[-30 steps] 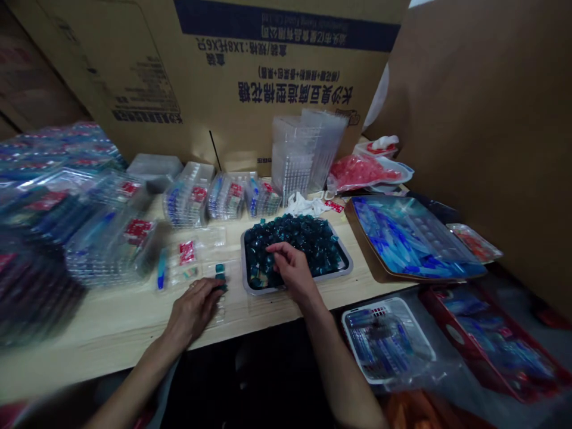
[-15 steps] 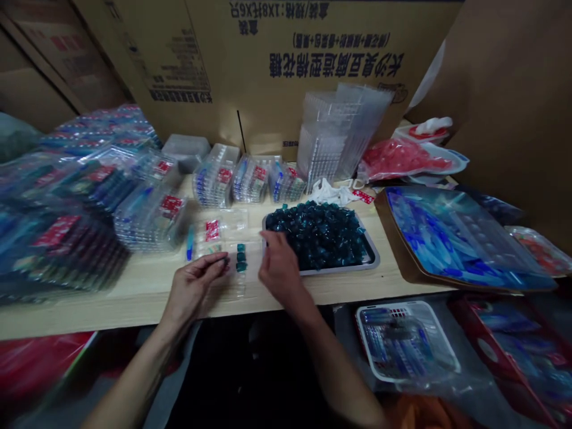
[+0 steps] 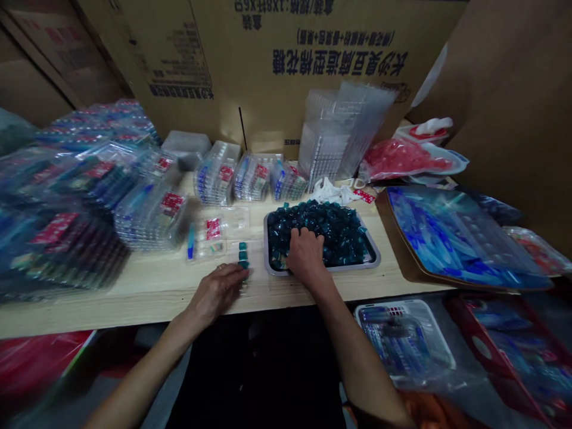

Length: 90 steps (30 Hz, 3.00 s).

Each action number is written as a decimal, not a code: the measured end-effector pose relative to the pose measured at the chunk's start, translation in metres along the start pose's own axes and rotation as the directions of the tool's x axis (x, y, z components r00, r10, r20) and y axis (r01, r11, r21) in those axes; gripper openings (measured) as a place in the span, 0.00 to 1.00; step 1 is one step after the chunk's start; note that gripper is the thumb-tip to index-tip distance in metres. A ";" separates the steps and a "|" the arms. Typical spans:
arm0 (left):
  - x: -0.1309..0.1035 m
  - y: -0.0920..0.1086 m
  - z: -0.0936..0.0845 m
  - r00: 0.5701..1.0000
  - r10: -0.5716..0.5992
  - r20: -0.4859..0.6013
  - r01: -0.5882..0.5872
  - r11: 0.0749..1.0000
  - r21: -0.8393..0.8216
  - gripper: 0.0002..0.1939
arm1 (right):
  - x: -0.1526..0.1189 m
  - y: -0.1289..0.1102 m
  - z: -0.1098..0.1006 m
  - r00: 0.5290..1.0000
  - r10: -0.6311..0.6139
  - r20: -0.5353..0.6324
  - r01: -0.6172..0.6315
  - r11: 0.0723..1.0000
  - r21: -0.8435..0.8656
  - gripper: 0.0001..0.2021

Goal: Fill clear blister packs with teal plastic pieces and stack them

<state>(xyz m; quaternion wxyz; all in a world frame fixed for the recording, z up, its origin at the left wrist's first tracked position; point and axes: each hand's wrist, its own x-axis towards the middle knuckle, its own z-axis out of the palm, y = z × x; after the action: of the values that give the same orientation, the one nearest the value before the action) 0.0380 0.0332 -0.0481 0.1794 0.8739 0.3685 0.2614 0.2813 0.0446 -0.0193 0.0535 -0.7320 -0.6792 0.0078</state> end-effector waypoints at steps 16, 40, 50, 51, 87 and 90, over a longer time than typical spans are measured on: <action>0.019 0.041 -0.012 0.819 -0.570 -0.059 0.349 0.578 -0.738 0.17 | -0.039 -0.054 0.001 0.942 -0.168 -0.292 0.315 0.748 0.585 0.14; 0.021 0.046 -0.023 0.651 -0.707 0.275 0.213 -0.177 -0.961 0.22 | -0.062 -0.085 -0.004 0.893 -0.159 -0.420 0.409 0.674 0.615 0.12; 0.016 0.043 -0.023 0.610 -0.760 0.224 0.197 -0.129 -0.972 0.20 | -0.064 -0.090 -0.007 0.897 -0.175 -0.407 0.423 0.611 0.669 0.14; 0.014 0.041 -0.023 0.599 -0.776 0.198 0.204 -0.091 -0.975 0.20 | -0.064 -0.089 -0.005 0.905 -0.171 -0.390 0.413 0.576 0.706 0.13; -0.090 0.059 -0.040 0.954 0.217 -0.209 -0.199 0.975 0.103 0.27 | -0.112 -0.032 0.009 0.731 -0.659 -0.179 0.668 0.636 0.387 0.38; -0.071 0.052 -0.065 0.969 0.164 -0.187 -0.166 0.986 0.002 0.31 | -0.097 -0.040 0.007 0.753 -0.613 -0.237 0.649 0.636 0.417 0.28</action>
<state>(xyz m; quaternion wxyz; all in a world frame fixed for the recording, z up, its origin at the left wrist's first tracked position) -0.0134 -0.0454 0.0069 0.1275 0.8720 0.3080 0.3585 0.2330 -0.0485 -0.0291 0.2550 -0.4116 -0.8656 0.1279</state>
